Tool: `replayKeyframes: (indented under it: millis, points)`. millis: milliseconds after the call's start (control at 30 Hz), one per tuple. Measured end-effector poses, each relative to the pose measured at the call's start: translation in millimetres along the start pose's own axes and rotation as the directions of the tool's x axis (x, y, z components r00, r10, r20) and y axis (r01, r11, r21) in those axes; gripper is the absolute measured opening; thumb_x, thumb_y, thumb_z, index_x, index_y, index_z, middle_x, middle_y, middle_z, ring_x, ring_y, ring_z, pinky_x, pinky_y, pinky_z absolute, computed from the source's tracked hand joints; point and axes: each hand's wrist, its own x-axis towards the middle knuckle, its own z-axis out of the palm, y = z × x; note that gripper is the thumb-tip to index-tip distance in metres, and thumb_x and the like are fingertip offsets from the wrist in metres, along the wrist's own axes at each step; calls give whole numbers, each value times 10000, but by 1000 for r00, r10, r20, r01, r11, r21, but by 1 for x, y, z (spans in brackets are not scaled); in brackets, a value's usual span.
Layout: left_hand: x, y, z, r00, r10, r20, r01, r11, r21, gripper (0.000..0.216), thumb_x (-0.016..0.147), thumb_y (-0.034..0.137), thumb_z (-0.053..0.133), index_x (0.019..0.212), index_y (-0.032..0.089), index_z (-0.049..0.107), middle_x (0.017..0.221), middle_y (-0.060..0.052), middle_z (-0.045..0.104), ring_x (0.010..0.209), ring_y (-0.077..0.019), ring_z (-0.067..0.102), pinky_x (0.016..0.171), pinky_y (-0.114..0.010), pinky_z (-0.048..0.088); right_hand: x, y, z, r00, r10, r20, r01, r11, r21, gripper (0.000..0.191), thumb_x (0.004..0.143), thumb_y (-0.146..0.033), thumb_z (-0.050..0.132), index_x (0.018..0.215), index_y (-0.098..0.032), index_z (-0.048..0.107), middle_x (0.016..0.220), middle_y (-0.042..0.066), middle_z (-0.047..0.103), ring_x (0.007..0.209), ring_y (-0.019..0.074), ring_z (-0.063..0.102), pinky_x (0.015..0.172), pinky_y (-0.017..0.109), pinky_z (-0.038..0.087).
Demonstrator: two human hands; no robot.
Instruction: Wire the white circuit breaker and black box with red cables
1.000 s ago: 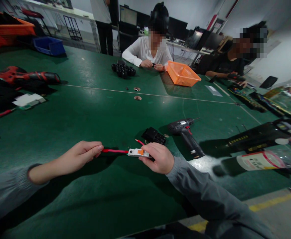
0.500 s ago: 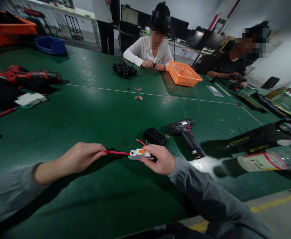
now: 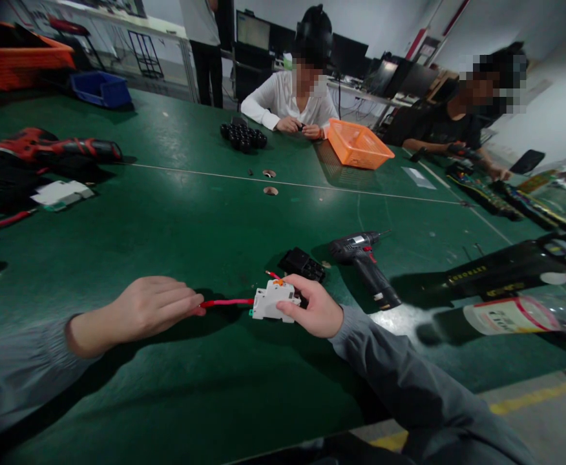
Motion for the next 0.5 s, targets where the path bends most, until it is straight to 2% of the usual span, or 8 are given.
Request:
replayKeyframes:
  millis: [133,267,400,500]
  points:
    - [-3,1,-4,995,95,-6,-94,993,75,68,972,171,528,1001,179,589,756,1,654,633,-114,566,580,-272,380,1,-2,0,989,118,93,-136,965,226,314,888,-399,665,1063,-146,603,883,49,676,732,138,645,613,232,529]
    - [-3,3,-10,989,149,-7,-148,985,94,67,964,182,553,1019,198,588,794,0,661,670,-110,595,570,-265,383,2,-5,-1,971,169,168,-219,911,349,341,872,-424,685,1034,-137,601,848,38,671,705,127,635,617,231,529]
    - [-2,2,-11,990,139,4,-139,989,56,77,964,190,550,1016,213,602,795,10,659,669,-98,598,550,-258,385,2,-5,-1,967,172,188,-233,897,375,356,871,-433,684,1046,-134,602,861,46,677,708,131,638,616,236,530]
    - [-1,3,-6,999,45,7,-45,998,-41,86,970,208,531,947,204,614,751,9,641,642,-96,577,554,-249,378,0,-2,1,980,138,145,-178,934,309,343,893,-428,655,1072,-141,597,872,49,675,712,135,640,601,234,528]
